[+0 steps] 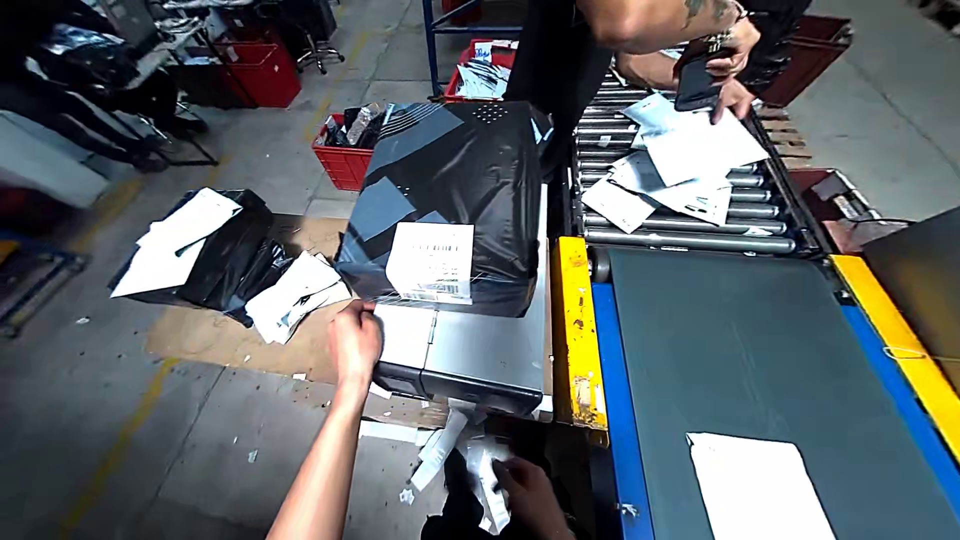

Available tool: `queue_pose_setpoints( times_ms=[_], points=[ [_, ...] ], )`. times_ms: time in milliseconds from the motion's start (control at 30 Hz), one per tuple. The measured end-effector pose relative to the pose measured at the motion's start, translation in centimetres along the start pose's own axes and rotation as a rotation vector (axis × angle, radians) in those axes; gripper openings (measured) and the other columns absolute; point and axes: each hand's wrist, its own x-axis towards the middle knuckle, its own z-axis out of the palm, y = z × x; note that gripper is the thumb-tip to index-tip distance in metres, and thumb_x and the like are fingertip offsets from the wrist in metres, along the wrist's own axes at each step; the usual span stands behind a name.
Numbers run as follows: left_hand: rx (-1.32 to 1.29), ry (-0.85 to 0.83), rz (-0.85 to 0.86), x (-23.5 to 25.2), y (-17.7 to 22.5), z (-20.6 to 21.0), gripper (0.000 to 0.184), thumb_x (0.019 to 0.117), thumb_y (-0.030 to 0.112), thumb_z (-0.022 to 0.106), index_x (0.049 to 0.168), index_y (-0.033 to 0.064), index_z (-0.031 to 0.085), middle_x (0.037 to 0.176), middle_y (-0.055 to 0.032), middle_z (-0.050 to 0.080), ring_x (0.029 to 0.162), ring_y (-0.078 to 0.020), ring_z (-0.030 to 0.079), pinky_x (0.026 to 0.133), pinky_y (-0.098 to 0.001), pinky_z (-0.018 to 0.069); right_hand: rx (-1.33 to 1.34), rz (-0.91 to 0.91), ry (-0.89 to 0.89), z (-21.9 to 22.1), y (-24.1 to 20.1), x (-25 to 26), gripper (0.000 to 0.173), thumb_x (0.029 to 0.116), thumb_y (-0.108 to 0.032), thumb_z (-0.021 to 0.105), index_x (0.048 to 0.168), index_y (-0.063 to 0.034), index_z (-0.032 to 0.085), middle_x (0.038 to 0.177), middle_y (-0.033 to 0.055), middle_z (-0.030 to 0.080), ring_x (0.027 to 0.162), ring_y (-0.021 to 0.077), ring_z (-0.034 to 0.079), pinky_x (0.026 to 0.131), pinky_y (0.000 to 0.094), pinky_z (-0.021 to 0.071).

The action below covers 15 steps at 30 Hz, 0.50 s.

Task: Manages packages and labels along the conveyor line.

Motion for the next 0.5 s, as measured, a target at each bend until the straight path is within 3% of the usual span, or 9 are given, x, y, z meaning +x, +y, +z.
queue_pose_setpoints(
  times_ms=[100, 267, 367, 500],
  points=[
    [0.005, -0.017, -0.01, 0.3, -0.2, 0.0, 0.031, 0.1038, 0.014, 0.046, 0.107, 0.0083, 0.076, 0.099, -0.0204, 0.073, 0.098, -0.0416, 0.069, 0.083, -0.0679, 0.0496, 0.31, -0.001, 0.014, 4.5, -5.8, 2.1, 0.037, 0.1002, -0.032, 0.068, 0.12, -0.0007, 0.07, 0.093, 0.0104, 0.076, 0.073, 0.0199, 0.071, 0.062, 0.0382, 0.0592],
    [-0.013, -0.032, -0.001, -0.3, 0.3, -0.3, 0.031, 0.103, 0.014, 0.045, 0.105, 0.0076, 0.075, 0.096, -0.0212, 0.072, 0.096, -0.043, 0.068, 0.078, -0.0678, 0.0487, 0.59, 0.231, 0.2, 4.3, -12.1, 3.2, 0.028, 0.0976, -0.028, 0.074, 0.107, -0.0017, 0.074, 0.086, 0.0077, 0.078, 0.062, 0.0135, 0.068, 0.049, 0.0282, 0.0499],
    [-0.04, -0.051, 0.014, -1.3, 1.0, -0.9, 0.029, 0.1039, 0.013, 0.045, 0.106, 0.0042, 0.073, 0.097, -0.0247, 0.07, 0.096, -0.0465, 0.066, 0.077, -0.0689, 0.0483, 0.799, 0.285, 0.269, 4.8, -13.6, 3.9, 0.018, 0.0988, -0.014, 0.071, 0.105, 0.0031, 0.069, 0.077, 0.0105, 0.076, 0.051, 0.0096, 0.063, 0.042, 0.022, 0.0438],
    [-0.055, -0.043, 0.078, -0.7, 0.4, -0.5, 0.028, 0.1042, 0.011, 0.047, 0.107, 0.0014, 0.073, 0.096, -0.0262, 0.07, 0.093, -0.0472, 0.067, 0.08, -0.071, 0.0489, 0.811, 0.158, 0.351, 6.0, -13.0, 3.7, 0.008, 0.0977, 0.0, 0.066, 0.096, 0.0086, 0.067, 0.069, 0.01, 0.07, 0.049, 0.0094, 0.057, 0.044, 0.0248, 0.046]
  ],
)
